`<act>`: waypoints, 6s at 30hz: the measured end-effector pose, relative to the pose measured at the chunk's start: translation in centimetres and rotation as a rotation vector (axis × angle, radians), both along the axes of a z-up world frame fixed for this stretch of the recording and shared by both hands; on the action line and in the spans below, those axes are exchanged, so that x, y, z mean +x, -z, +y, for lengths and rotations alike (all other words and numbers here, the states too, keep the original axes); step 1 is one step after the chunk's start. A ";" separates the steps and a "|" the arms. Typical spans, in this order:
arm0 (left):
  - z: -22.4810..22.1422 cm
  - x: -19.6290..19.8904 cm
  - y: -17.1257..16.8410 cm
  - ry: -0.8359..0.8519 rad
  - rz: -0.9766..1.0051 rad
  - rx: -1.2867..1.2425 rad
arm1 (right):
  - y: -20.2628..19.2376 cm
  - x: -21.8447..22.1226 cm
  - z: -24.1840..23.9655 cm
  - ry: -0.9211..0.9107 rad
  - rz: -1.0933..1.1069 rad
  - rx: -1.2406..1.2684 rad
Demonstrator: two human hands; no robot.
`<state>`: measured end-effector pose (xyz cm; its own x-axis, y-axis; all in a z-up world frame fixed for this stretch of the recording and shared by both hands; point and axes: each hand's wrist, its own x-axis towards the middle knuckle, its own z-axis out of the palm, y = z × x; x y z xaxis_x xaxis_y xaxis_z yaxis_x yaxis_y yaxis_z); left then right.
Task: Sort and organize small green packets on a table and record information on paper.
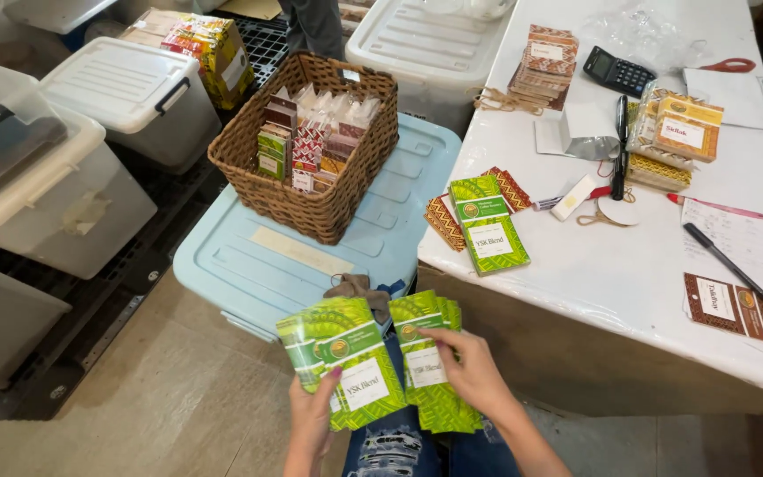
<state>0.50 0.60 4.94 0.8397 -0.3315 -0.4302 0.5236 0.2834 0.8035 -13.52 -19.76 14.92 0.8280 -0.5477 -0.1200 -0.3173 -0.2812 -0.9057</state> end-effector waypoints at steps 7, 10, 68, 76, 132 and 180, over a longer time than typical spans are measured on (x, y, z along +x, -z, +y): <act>-1.7 -1.7 -0.9 0.147 -0.054 0.101 | 3.4 1.3 1.8 0.050 0.078 -0.046; -2.4 -2.0 -0.3 0.092 -0.203 0.115 | 0.9 1.9 2.9 0.182 0.015 -0.067; -5.8 -2.6 -6.7 -0.141 -0.435 0.007 | 2.5 3.4 1.5 0.301 -0.467 -0.137; -4.4 -1.1 -5.1 -0.182 -0.337 -0.028 | 2.9 2.8 -0.2 0.243 -0.368 -0.003; -35.5 -10.6 -16.8 0.153 -0.660 -0.152 | -3.0 -12.3 -19.5 0.505 -0.917 -0.509; -38.0 -8.1 -12.3 0.224 -0.523 0.051 | -1.2 -11.4 -30.7 0.832 -0.595 0.567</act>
